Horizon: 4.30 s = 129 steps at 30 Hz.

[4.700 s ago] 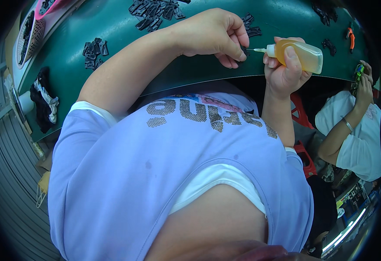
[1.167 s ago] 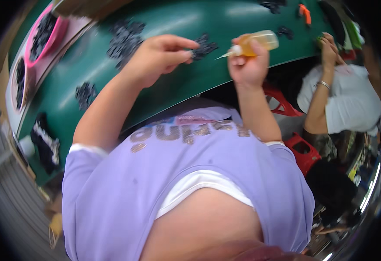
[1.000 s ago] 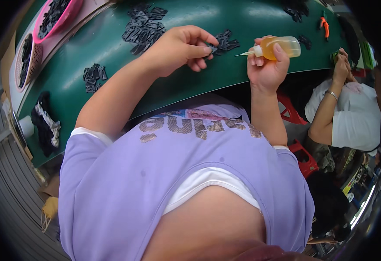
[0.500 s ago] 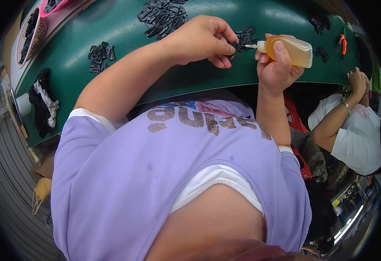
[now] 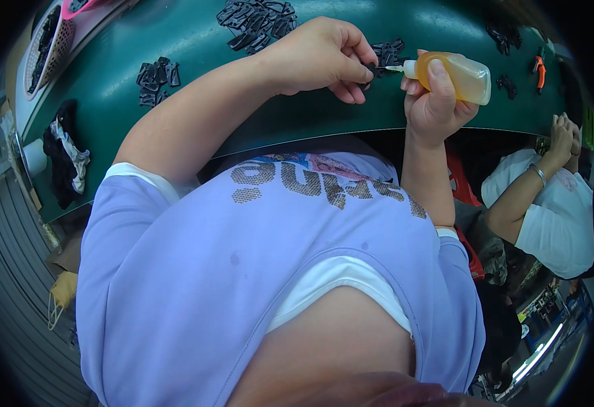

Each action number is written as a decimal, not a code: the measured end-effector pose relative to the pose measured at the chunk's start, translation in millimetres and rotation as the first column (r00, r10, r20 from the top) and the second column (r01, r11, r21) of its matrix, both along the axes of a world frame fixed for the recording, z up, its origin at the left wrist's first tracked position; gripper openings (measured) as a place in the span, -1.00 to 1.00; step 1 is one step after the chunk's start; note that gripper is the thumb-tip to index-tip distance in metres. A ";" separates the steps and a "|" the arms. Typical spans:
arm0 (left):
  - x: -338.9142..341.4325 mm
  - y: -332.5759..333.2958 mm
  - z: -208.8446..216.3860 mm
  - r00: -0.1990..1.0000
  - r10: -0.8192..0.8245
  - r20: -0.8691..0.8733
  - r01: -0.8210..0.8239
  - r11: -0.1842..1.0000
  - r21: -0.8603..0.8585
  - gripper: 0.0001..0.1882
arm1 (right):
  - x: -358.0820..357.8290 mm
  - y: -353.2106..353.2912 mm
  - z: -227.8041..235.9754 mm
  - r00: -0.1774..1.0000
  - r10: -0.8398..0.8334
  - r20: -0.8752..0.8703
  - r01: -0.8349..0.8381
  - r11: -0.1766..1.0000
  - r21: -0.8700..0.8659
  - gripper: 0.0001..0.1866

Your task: The person picks up small plastic pieces from the workbench, applies liquid to them using a needle-tip squeeze bottle, and places them on the table.

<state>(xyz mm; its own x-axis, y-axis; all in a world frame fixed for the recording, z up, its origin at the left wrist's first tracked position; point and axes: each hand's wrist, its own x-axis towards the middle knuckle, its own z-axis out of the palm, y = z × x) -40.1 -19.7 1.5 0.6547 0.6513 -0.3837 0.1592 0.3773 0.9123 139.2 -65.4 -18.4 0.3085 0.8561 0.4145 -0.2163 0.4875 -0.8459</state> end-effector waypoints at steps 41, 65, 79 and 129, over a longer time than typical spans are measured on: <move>4.0 2.6 2.7 0.996 0.072 0.044 -0.069 0.995 -0.073 -0.79 | 15.3 -11.4 -6.6 0.966 0.023 -0.257 -0.065 0.985 -0.159 -0.78; 7.1 6.9 4.3 0.995 0.088 -0.038 -0.093 0.979 -0.180 -0.91 | -1.1 -17.2 -0.4 0.987 0.088 -0.132 -0.103 0.988 -0.111 -0.91; 10.3 5.4 7.1 0.993 0.092 -0.070 -0.102 0.985 -0.143 -0.91 | -2.5 -16.4 -2.6 0.998 0.057 -0.037 -0.060 0.993 -0.102 -0.93; -6.4 4.3 16.5 0.991 0.037 -0.129 -0.011 0.981 0.195 -0.77 | 18.0 -5.6 -6.1 0.889 0.007 -0.458 -0.119 0.969 -0.216 -0.84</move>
<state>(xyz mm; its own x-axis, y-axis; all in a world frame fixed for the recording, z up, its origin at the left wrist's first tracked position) -46.6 -15.5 17.9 0.5903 0.7364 -0.3304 0.2759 0.2006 0.9400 157.2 -70.9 -24.6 0.3557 0.9341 0.0317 -0.6243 0.2627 -0.7357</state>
